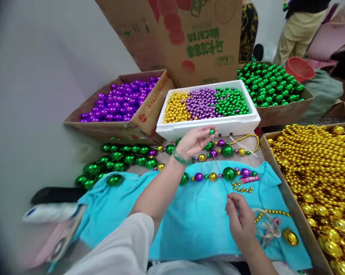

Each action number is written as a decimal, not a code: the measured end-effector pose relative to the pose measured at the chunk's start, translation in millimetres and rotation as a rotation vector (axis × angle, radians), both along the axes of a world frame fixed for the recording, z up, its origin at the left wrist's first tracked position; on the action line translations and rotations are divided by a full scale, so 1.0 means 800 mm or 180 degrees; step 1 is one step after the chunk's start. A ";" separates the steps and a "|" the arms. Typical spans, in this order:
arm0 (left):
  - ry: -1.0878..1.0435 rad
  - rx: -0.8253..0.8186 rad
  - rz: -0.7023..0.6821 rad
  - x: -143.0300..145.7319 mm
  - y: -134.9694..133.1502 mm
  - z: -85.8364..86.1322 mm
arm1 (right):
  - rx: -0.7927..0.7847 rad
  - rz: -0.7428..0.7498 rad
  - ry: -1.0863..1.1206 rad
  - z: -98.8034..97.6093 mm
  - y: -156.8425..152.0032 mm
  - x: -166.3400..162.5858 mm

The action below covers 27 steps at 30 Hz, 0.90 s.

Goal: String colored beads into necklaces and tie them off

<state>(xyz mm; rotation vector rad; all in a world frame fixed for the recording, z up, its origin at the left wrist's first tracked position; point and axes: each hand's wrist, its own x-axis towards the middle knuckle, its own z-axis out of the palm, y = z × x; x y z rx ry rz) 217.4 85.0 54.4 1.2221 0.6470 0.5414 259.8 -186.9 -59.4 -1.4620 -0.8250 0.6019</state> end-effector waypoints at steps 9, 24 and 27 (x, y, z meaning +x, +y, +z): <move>-0.0287 -0.1305 0.1018 -0.161 -0.100 -0.047 | -0.0364 0.0311 -0.0202 0.012 0.003 -0.043; -0.1488 -0.1911 0.1503 -0.229 -0.109 -0.069 | -0.0560 0.0693 -0.0722 0.013 -0.003 -0.078; -0.1490 -0.1856 0.1469 -0.233 -0.108 -0.073 | -0.0605 0.0681 -0.0778 0.015 -0.002 -0.079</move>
